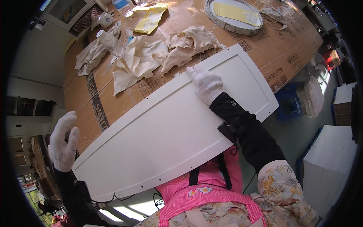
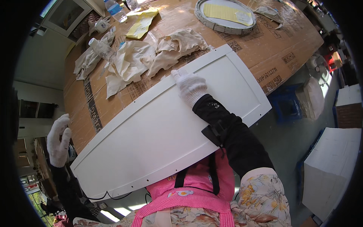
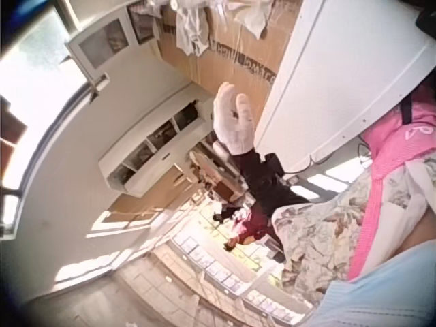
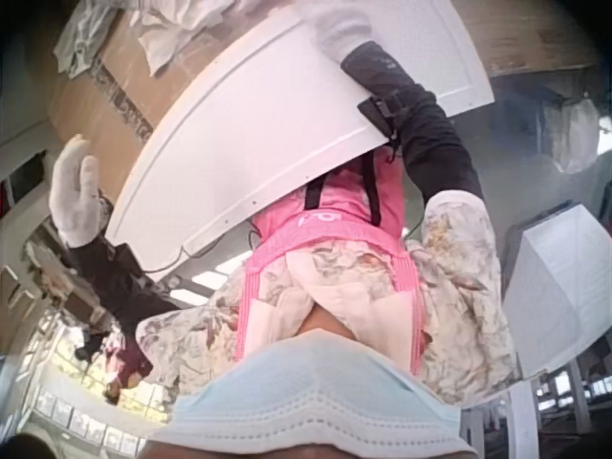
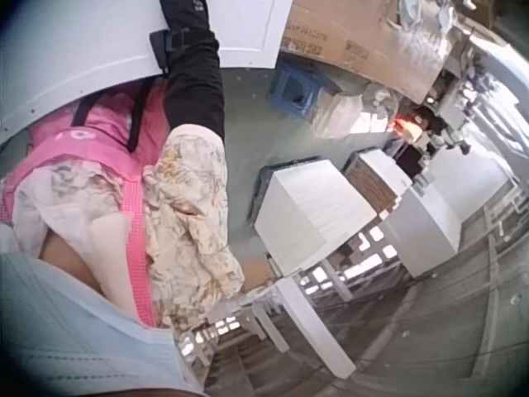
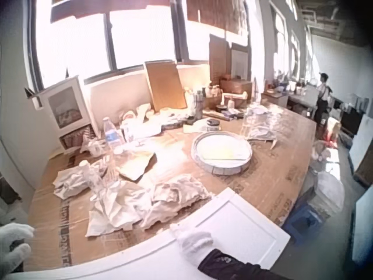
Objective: Inspecting a white wooden panel and applying a patching compound to small defects.
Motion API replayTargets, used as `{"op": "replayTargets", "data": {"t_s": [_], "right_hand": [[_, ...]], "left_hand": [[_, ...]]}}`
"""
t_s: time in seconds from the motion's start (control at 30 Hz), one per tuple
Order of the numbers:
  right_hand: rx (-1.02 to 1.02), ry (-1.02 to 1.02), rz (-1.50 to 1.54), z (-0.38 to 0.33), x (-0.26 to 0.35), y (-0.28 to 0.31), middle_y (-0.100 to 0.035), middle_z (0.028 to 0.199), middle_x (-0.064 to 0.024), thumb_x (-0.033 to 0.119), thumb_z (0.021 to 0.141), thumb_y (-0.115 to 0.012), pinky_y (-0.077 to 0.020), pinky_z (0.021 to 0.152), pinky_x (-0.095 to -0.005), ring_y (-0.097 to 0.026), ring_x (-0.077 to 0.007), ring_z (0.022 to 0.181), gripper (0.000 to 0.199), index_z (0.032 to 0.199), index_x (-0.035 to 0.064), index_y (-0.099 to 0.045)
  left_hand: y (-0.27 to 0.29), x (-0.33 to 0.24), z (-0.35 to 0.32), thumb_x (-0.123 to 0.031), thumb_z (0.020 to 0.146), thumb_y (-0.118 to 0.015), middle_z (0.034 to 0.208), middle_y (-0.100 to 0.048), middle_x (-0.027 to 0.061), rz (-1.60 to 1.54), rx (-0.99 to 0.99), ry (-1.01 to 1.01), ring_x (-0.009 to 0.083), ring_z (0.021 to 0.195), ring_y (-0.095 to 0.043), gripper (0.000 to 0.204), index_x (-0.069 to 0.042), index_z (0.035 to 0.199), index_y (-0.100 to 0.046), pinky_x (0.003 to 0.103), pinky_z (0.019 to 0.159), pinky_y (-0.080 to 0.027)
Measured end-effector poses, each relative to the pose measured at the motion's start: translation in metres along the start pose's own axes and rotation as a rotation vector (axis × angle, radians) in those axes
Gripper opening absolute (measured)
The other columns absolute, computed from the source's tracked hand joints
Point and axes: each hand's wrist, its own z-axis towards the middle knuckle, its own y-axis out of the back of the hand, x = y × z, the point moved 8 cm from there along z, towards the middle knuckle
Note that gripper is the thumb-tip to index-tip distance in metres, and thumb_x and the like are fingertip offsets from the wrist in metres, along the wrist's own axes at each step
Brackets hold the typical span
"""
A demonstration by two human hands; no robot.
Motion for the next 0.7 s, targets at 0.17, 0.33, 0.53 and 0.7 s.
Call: {"op": "replayTargets", "data": {"t_s": [0.17, 0.33, 0.53, 0.7], "right_hand": [[-0.189, -0.396, -0.123, 0.004, -0.104, 0.038, -0.068, 0.118, -0.0158, 0.018, 0.094, -0.055, -0.0562, 0.08, -0.0488, -0.07, -0.0359, 0.098, 0.039, 0.132, 0.015, -0.061], [-0.187, -0.237, -0.138, -0.019, -0.046, 0.011, -0.066, 0.121, -0.0097, 0.017, 0.091, -0.057, -0.0562, 0.08, -0.0506, -0.071, -0.0341, 0.095, 0.041, 0.132, 0.0189, -0.062], [-0.084, -0.404, -0.198, -0.007, -0.094, 0.032, -0.067, 0.119, -0.0107, 0.015, 0.09, -0.057, -0.0564, 0.08, -0.0481, -0.07, -0.0329, 0.097, 0.045, 0.135, 0.0184, -0.06], [-0.207, -0.507, -0.286, 0.0, -0.134, 0.036, -0.066, 0.118, -0.0153, 0.017, 0.09, -0.059, -0.0563, 0.075, -0.0501, -0.071, -0.0342, 0.089, 0.047, 0.137, 0.0176, -0.057]], "left_hand": [[-0.2, -0.088, 0.116, -0.038, 0.091, -0.07, 0.148, -0.049, 0.0228, 0.009, 0.076, -0.404, 0.038, 0.135, -0.05, 0.064, -0.004, 0.141, -0.049, 0.045, 0.111, -0.044], [-0.295, -0.098, 0.147, -0.049, 0.094, -0.063, 0.156, -0.043, 0.0203, 0.077, -0.017, -0.358, 0.035, 0.146, -0.039, 0.067, -0.006, 0.143, -0.051, 0.044, 0.119, -0.034], [-0.288, -0.107, 0.142, -0.046, 0.092, -0.064, 0.155, -0.046, 0.0173, -0.031, -0.095, -0.364, 0.0363, 0.144, -0.042, 0.06, -0.008, 0.138, -0.058, 0.046, 0.118, -0.035], [-0.278, -0.103, 0.142, -0.038, 0.089, -0.07, 0.152, -0.049, 0.0189, -0.076, -0.073, -0.355, 0.0373, 0.141, -0.044, 0.056, -0.007, 0.135, -0.061, 0.047, 0.117, -0.037]]}}
